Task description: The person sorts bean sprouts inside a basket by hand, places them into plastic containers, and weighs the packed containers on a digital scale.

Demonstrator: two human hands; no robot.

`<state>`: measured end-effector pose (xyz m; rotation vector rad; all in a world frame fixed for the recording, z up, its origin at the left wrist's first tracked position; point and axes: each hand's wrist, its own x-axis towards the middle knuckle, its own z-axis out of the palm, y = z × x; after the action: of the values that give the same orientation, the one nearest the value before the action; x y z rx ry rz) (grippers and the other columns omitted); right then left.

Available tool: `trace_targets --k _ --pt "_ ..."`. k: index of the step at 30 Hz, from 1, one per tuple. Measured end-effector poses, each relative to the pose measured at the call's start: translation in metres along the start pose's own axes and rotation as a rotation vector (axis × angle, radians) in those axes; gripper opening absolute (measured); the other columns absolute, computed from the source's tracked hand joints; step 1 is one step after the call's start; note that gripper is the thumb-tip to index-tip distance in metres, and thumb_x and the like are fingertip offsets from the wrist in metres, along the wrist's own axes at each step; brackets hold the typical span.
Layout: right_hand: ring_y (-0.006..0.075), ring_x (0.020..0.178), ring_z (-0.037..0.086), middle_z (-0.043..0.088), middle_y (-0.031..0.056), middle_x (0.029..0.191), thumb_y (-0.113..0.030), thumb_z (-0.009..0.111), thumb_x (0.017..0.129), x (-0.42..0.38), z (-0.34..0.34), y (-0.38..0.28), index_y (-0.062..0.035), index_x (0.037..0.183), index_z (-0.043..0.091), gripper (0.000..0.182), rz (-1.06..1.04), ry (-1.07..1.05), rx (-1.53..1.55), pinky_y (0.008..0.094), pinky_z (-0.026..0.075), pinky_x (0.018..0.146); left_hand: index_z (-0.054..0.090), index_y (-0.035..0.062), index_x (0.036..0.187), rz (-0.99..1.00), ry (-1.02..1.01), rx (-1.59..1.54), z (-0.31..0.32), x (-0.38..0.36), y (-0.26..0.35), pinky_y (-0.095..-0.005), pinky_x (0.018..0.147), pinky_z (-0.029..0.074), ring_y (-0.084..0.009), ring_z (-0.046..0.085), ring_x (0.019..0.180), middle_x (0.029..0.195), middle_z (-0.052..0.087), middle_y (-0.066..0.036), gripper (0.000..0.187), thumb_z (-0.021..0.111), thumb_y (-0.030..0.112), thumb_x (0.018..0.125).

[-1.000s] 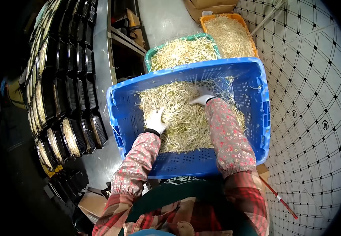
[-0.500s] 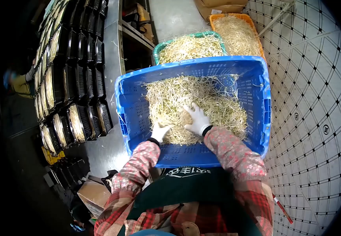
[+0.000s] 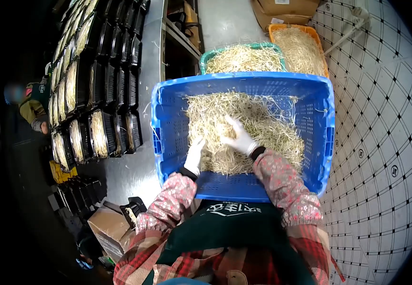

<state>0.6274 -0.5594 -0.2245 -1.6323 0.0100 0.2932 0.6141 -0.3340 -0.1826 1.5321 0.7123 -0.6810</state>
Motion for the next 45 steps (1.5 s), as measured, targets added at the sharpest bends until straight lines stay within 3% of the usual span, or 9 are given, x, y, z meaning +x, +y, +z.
trace_targets --k 6,10,14,22,28,29,34,42,45 --pt "0.0432 0.119 0.051 0.057 0.0274 0.128 -0.051 0.047 0.096 0.064 -0.015 0.026 0.0025 0.121 0.059 0.060 0.560 0.084 -0.606 0.0502 0.039 0.103 0.051 0.0019 0.134 -0.005 0.286 -0.096 -0.020 0.108 -0.043 -0.0343 0.100 0.042 -0.0231 0.053 0.117 0.129 0.057 -0.014 0.043 0.055 0.021 0.096" --pt "0.0338 0.120 0.054 0.060 0.0134 0.131 -0.036 0.044 0.097 0.031 0.066 -0.008 -0.0077 0.120 0.063 0.041 -0.133 -0.029 -0.604 0.0453 0.038 0.105 0.049 0.0071 0.135 0.068 0.057 -0.573 0.032 0.110 -0.092 -0.0352 0.099 0.042 -0.0206 0.054 0.111 0.121 0.057 -0.010 0.045 0.048 0.037 0.101" --pt "0.0324 0.125 0.054 0.058 0.0089 0.137 -0.041 0.051 0.097 0.024 0.043 -0.050 -0.0190 0.133 0.060 0.043 -0.158 -0.403 -0.523 0.0445 0.041 0.107 0.043 0.0088 0.144 -0.240 0.122 -0.564 0.026 -0.033 -0.010 -0.0340 0.107 0.038 -0.0223 0.048 0.128 0.140 0.051 -0.002 0.052 0.047 0.040 0.102" --pt "0.0292 0.138 0.043 0.047 0.0113 0.149 -0.039 0.048 0.098 0.158 0.026 -0.007 -0.0142 0.143 0.048 0.051 0.013 -0.296 -0.909 0.0422 0.032 0.115 0.043 0.0040 0.143 0.821 0.381 0.683 -0.003 0.144 0.031 -0.0443 0.113 0.034 -0.0389 0.040 0.136 0.147 0.044 -0.022 0.054 0.055 0.024 0.094" --pt "0.0322 0.140 0.037 0.042 0.0097 0.151 -0.041 0.047 0.098 0.102 0.047 -0.037 -0.0206 0.143 0.047 0.050 0.407 -0.496 -0.907 0.0618 0.033 0.107 0.060 0.0085 0.128 0.284 0.039 1.245 0.007 0.139 0.029 -0.0443 0.102 0.043 -0.0384 0.056 0.117 0.123 0.062 -0.021 0.040 0.052 0.032 0.096" --pt "0.0327 0.136 0.041 0.044 0.0107 0.148 -0.040 0.047 0.098 0.067 0.047 -0.027 -0.0210 0.141 0.050 0.047 0.220 -0.434 -0.939 0.0596 0.036 0.106 0.061 0.0074 0.123 0.804 0.098 0.984 -0.006 0.125 -0.026 -0.0446 0.100 0.045 -0.0392 0.056 0.115 0.121 0.062 -0.021 0.032 0.053 0.023 0.097" --pt "0.0362 0.130 0.048 0.047 0.0133 0.145 -0.040 0.051 0.098 -0.059 0.004 -0.029 -0.0196 0.137 0.055 0.044 -0.126 -0.558 -0.655 0.0494 0.042 0.106 0.060 0.0082 0.130 0.567 -0.371 0.845 -0.026 -0.027 -0.023 -0.0408 0.106 0.042 -0.0359 0.054 0.123 0.126 0.061 -0.019 0.038 0.058 0.024 0.096" --pt "0.0328 0.136 0.044 0.041 0.0157 0.153 -0.048 0.055 0.095 0.083 -0.102 0.099 -0.0162 0.148 0.042 0.064 0.348 0.107 -0.813 0.0415 0.033 0.115 0.048 0.0133 0.144 0.461 0.291 0.764 -0.033 0.079 -0.053 -0.0421 0.114 0.032 -0.0362 0.040 0.136 0.144 0.044 -0.024 0.053 0.064 0.029 0.095" --pt "0.0375 0.139 0.039 0.045 0.0146 0.150 -0.051 0.050 0.097 0.072 -0.073 0.084 -0.0178 0.142 0.051 0.056 0.372 -0.037 -0.654 0.0421 0.030 0.117 0.050 0.0143 0.143 0.314 0.113 0.782 -0.032 0.082 -0.089 -0.0425 0.115 0.031 -0.0379 0.040 0.137 0.146 0.044 -0.025 0.054 0.062 0.037 0.095"
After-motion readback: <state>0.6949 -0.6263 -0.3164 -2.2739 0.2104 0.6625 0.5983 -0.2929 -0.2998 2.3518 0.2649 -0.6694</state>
